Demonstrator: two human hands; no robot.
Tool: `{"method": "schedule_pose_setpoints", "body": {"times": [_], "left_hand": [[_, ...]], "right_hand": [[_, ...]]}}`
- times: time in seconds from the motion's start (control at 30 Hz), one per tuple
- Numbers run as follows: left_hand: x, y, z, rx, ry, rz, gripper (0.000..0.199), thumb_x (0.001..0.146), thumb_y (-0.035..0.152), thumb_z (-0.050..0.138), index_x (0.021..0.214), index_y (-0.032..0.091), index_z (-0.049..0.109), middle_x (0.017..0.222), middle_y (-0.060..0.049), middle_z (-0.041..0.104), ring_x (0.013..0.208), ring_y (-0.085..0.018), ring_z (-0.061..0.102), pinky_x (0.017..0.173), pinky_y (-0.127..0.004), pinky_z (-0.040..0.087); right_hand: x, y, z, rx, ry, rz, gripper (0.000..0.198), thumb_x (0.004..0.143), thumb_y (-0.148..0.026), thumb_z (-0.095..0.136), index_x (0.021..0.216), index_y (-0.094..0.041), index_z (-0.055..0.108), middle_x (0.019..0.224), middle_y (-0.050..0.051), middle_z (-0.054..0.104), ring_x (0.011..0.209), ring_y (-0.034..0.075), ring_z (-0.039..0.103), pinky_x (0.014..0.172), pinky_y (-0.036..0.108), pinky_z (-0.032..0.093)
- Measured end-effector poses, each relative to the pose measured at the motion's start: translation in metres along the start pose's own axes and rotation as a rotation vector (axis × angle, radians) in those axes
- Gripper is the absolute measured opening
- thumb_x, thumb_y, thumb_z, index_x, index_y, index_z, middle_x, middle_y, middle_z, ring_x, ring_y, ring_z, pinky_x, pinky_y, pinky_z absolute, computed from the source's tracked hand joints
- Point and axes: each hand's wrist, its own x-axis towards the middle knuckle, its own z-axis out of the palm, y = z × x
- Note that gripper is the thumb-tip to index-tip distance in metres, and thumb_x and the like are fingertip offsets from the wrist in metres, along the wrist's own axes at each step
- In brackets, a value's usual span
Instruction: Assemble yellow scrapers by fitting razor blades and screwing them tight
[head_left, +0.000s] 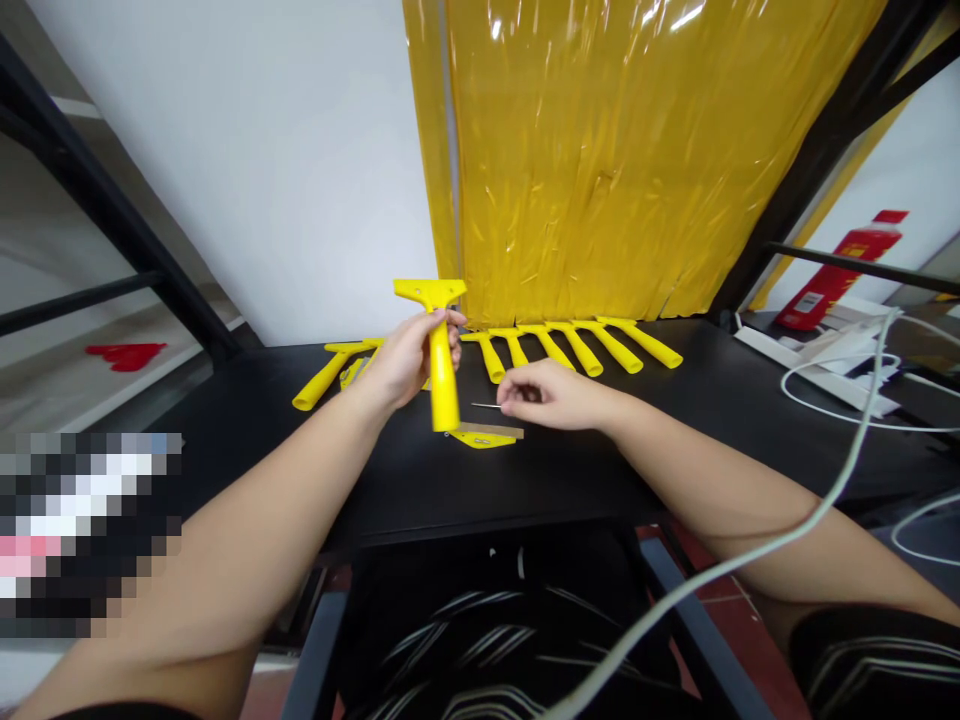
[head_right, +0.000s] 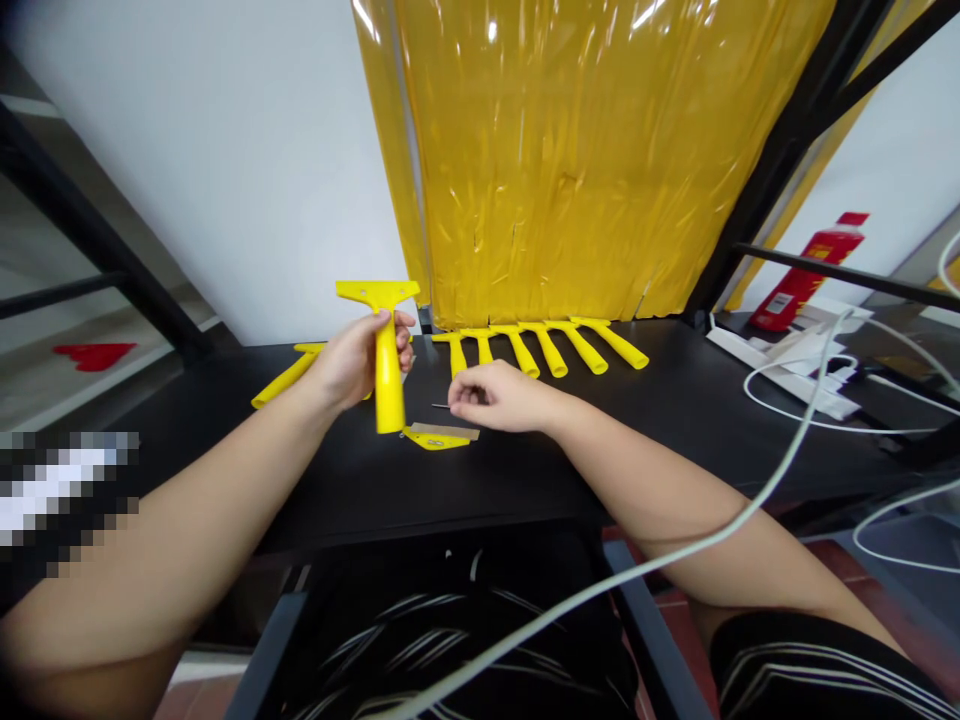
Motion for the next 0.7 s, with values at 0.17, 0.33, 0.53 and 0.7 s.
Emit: {"method": "schedule_pose_setpoints", "body": {"times": [0.17, 0.33, 0.53, 0.7], "left_hand": [[0.002, 0.001, -0.016, 0.185, -0.188, -0.219, 0.011, 0.095, 0.027, 0.059, 0.094, 0.017, 0.061, 0.071, 0.002, 0.052, 0.053, -0.009, 0.049, 0.05, -0.025, 0.04], [-0.001, -0.005, -0.011, 0.465, -0.167, -0.218, 0.016, 0.096, 0.029, 0.058, 0.084, 0.021, 0.051, 0.062, 0.002, 0.053, 0.05, -0.011, 0.05, 0.046, -0.025, 0.04], [0.001, -0.008, -0.015, 0.58, -0.205, -0.208, 0.019, 0.097, 0.034, 0.057, 0.083, 0.022, 0.052, 0.056, 0.002, 0.053, 0.047, -0.012, 0.049, 0.048, -0.027, 0.041], [0.006, -0.012, -0.021, 0.605, -0.189, -0.192, 0.019, 0.096, 0.035, 0.059, 0.083, 0.023, 0.053, 0.059, 0.001, 0.054, 0.05, -0.013, 0.051, 0.049, -0.028, 0.042]], "right_hand": [[0.001, -0.004, 0.005, -0.283, -0.222, -0.114, 0.012, 0.089, -0.023, 0.079, 0.101, -0.022, 0.08, 0.096, 0.006, 0.078, 0.095, 0.024, 0.066, 0.091, 0.039, 0.05], [0.0, -0.008, 0.007, -0.354, -0.24, -0.072, 0.012, 0.087, -0.017, 0.077, 0.098, -0.021, 0.081, 0.092, 0.005, 0.076, 0.087, 0.021, 0.068, 0.084, 0.035, 0.051], [-0.004, -0.013, 0.001, -0.265, -0.265, 0.097, 0.013, 0.084, -0.012, 0.077, 0.096, -0.017, 0.08, 0.088, 0.004, 0.075, 0.074, 0.016, 0.068, 0.071, 0.029, 0.053], [-0.005, -0.009, -0.005, -0.225, -0.221, 0.156, 0.019, 0.086, -0.009, 0.07, 0.102, -0.018, 0.078, 0.082, 0.002, 0.074, 0.069, 0.015, 0.066, 0.068, 0.028, 0.05]]}}
